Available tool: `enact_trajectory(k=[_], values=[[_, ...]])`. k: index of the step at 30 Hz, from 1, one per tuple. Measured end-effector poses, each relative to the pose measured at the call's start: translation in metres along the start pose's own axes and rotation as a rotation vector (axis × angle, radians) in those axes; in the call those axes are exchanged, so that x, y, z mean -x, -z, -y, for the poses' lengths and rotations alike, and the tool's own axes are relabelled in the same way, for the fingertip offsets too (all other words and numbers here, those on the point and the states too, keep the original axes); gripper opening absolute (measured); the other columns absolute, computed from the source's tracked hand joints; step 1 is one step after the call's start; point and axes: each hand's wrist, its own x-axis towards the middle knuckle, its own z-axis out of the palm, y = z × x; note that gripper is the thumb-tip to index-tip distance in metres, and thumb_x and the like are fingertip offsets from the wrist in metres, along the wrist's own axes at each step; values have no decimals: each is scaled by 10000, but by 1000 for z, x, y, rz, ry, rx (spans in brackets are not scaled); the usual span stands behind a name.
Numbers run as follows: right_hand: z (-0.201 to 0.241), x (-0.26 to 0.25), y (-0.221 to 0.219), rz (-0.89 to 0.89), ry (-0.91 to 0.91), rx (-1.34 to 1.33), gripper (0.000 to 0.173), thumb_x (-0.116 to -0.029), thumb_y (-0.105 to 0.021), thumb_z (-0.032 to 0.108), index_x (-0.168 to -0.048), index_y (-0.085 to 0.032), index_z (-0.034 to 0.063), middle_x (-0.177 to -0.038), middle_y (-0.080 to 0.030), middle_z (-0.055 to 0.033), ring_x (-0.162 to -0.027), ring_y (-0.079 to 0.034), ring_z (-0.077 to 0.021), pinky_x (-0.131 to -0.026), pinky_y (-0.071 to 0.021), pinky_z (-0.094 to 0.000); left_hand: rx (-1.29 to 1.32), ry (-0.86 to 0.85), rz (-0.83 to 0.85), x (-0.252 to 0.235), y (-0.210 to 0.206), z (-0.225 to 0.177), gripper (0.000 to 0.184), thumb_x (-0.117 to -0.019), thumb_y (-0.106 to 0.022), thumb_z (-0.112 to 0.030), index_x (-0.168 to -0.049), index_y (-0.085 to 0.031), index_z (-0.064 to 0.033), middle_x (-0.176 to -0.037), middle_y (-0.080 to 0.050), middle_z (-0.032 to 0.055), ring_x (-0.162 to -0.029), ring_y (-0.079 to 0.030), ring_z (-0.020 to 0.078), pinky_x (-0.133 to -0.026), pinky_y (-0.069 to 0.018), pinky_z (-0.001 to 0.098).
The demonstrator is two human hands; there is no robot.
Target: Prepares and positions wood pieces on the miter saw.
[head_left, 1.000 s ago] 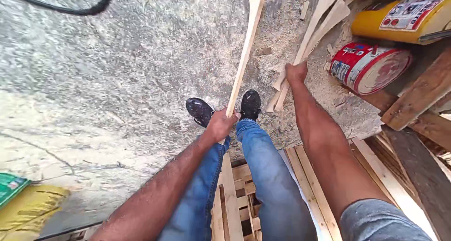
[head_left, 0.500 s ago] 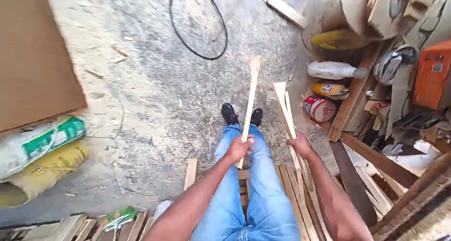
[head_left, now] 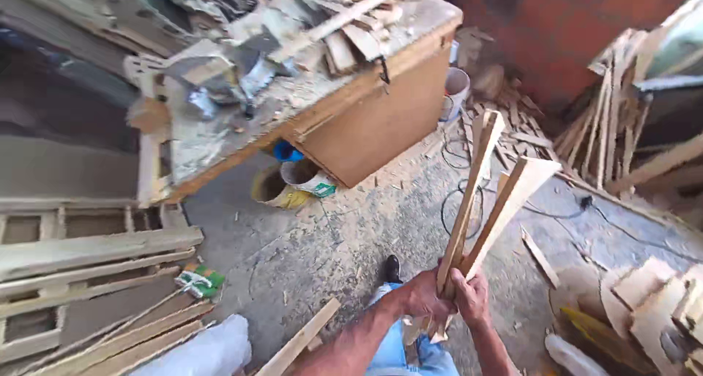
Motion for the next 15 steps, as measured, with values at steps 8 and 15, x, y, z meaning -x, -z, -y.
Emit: enact_trajectory(k=[8, 15], values=[[38, -74, -244, 28, -109, -461, 862, -646, -952, 405, -1271, -487, 36, -931, -728, -120, -795, -740, -248, -740, -645, -434, -612, 139, -363, 131, 191, -28, 689, -895, -704, -107, -1536, -453, -99, -1330, -627, 221, -1238, -617, 373, -1052, -507, 557], [33, -123, -416, 554, -242, -715, 340, -772, -826, 260, -1028, -661, 111, -793, -668, -68, -683, -674, -206, -660, -596, -397, -307, 173, -453, 253, 341, -36, 996, -736, -869, -568, -1531, -458, -130, -1393, -607, 171, -1271, -604, 301, -1095, -488, 529]])
